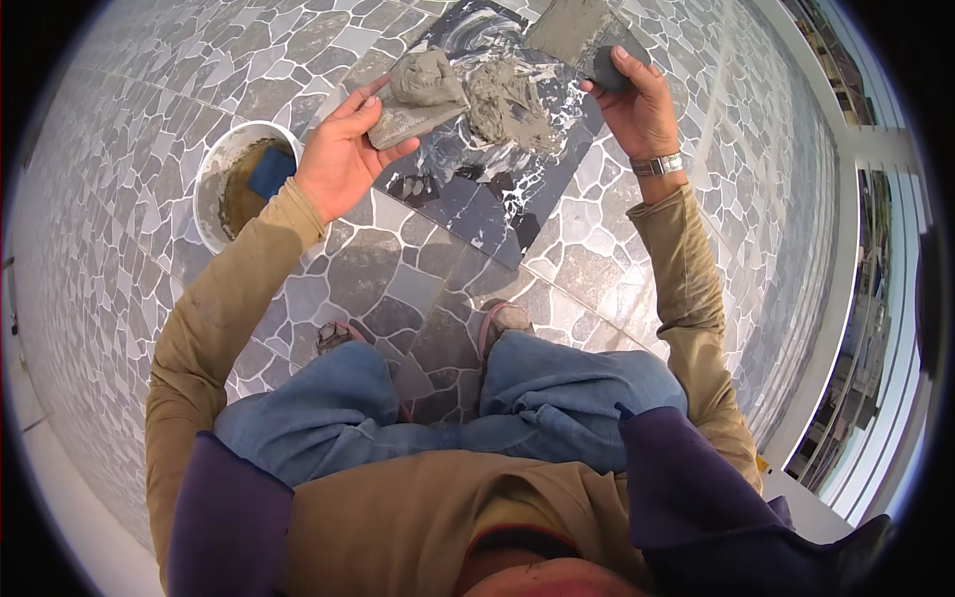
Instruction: The person uses two putty knives to apply a gray paste to the back of small stone tile fragments and then presses them into the gaps on a tiled floor.
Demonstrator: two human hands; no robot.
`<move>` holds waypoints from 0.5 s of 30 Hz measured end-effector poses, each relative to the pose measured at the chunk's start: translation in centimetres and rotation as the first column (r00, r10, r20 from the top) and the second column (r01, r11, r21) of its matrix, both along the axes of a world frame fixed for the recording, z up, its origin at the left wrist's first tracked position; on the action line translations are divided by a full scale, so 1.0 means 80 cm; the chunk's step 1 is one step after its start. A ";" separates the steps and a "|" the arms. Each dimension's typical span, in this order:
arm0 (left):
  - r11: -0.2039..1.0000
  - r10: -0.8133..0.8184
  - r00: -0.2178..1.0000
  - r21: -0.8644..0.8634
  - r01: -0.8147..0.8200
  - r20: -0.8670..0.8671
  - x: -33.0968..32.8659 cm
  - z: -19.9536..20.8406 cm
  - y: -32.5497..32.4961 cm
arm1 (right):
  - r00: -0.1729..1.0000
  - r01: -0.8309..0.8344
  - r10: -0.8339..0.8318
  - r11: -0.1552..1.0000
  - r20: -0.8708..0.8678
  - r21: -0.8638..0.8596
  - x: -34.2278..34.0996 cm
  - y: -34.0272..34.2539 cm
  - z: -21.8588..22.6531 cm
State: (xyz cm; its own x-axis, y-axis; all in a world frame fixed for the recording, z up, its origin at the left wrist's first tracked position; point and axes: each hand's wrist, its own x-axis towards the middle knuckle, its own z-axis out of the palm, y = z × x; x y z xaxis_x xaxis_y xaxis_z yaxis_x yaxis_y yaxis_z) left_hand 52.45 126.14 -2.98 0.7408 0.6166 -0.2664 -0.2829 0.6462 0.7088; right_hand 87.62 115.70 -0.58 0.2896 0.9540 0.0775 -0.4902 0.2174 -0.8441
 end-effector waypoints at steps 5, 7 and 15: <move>1.000 -0.020 0.998 0.018 0.021 -0.053 -0.011 -0.003 -0.008 | 0.999 -0.012 0.015 0.997 0.041 -0.071 0.023 -0.018 0.003; 1.000 -0.025 0.998 0.003 0.026 -0.050 -0.018 0.000 -0.007 | 0.959 -0.011 0.068 0.979 0.274 -0.203 0.021 -0.013 -0.007; 0.985 -0.130 0.973 0.091 0.149 -0.190 -0.008 0.025 0.019 | 0.735 0.313 0.122 0.812 0.667 -0.493 0.070 -0.055 -0.084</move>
